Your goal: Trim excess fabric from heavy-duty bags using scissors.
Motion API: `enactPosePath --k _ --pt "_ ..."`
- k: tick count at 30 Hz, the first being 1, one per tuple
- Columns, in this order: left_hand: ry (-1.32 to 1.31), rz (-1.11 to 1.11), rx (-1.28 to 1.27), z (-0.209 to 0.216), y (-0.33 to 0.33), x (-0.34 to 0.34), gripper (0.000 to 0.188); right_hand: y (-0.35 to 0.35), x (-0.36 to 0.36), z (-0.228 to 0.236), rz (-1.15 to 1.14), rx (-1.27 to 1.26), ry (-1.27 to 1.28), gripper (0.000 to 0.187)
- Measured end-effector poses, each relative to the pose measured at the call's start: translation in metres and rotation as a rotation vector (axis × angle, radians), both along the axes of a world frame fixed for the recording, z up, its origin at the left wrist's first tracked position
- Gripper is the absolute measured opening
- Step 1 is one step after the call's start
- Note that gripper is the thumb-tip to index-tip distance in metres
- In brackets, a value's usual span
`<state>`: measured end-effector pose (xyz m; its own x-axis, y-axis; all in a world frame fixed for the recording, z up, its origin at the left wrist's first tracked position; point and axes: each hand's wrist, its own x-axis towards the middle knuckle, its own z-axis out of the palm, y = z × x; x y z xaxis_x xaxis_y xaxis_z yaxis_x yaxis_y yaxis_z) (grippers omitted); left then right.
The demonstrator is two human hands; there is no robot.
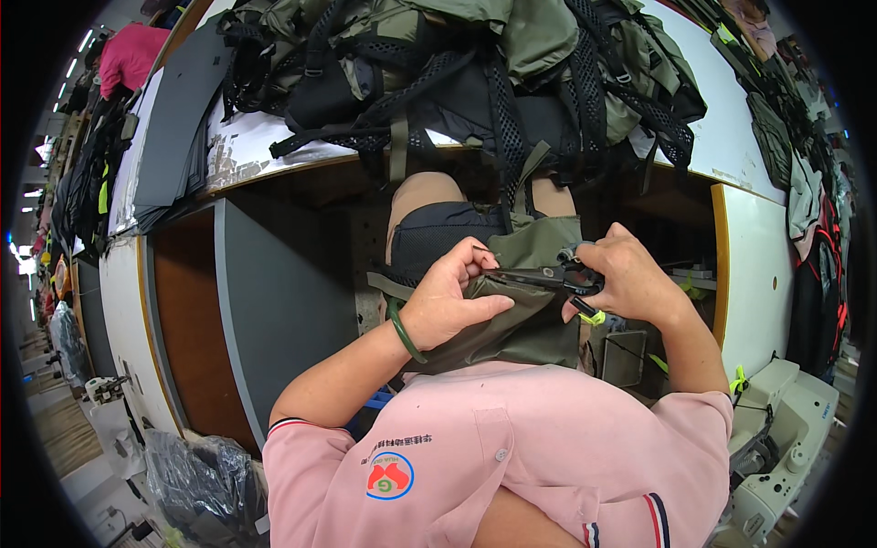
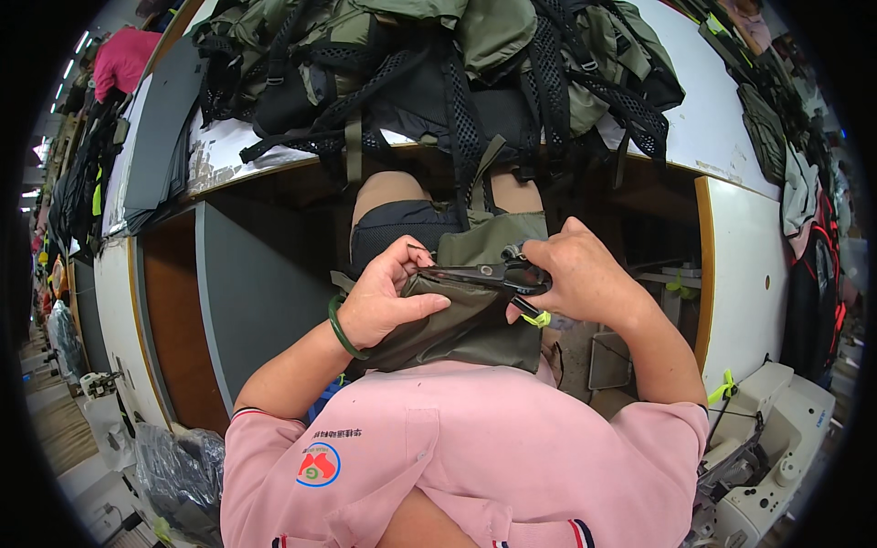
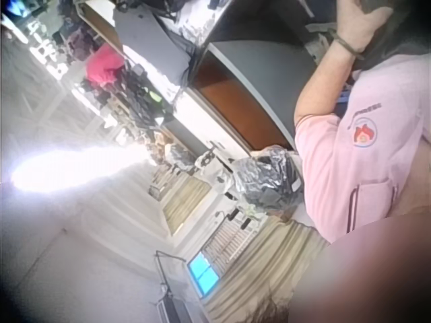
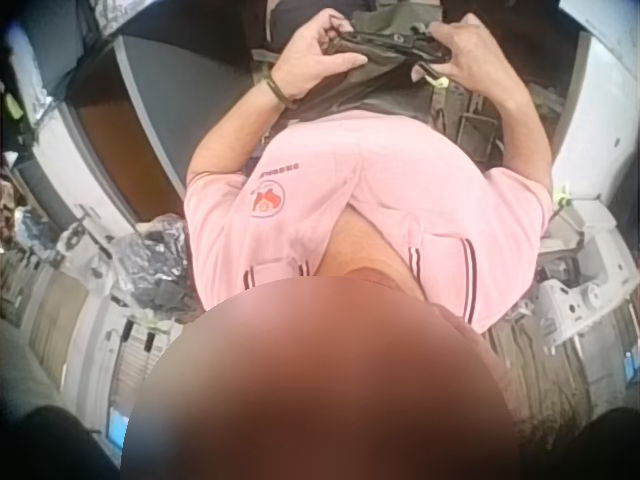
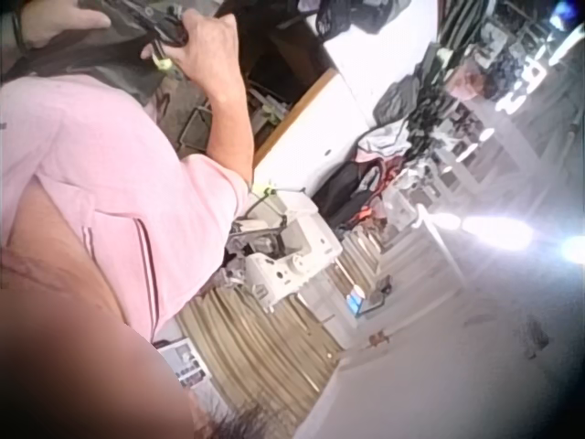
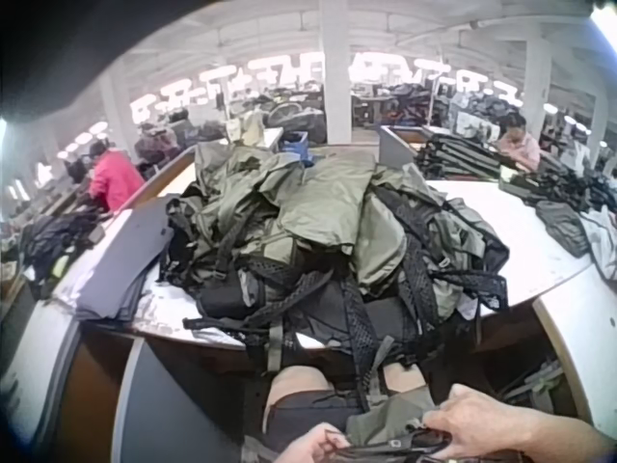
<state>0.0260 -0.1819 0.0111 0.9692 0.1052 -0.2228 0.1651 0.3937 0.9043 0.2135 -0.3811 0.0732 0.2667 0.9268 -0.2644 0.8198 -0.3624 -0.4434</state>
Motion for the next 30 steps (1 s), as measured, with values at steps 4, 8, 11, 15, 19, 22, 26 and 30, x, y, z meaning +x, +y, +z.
enactPosePath --k 4,8,11,15,19,22,26,30 --pt "-0.086 0.057 0.116 -0.001 0.002 -0.001 0.038 -0.001 -0.007 -0.015 -0.115 0.128 0.222 0.046" --pt "-0.348 0.245 0.563 -0.001 0.004 -0.002 0.033 -0.002 -0.008 -0.021 -0.073 0.137 0.419 0.034" --pt "-0.482 0.196 0.819 0.004 0.011 -0.009 0.039 -0.005 -0.007 -0.02 -0.03 0.158 0.475 0.034" --pt "-0.556 0.21 0.874 0.002 0.011 -0.01 0.037 0.001 0.002 -0.003 -0.043 0.243 0.29 0.031" --pt "-0.533 0.184 0.894 0.005 0.009 -0.009 0.038 0.014 0.0 0.011 -0.075 0.309 0.298 0.034" --pt "-0.512 0.205 0.817 0.008 0.002 -0.004 0.031 0.033 -0.015 0.019 -0.188 0.283 0.713 0.039" --pt "-0.496 0.183 0.832 0.009 0.0 -0.002 0.032 0.05 -0.026 0.01 0.013 0.303 0.486 0.035" --pt "-0.435 0.165 0.831 0.008 0.0 -0.004 0.032 0.057 -0.03 0.011 0.095 0.254 0.427 0.027"
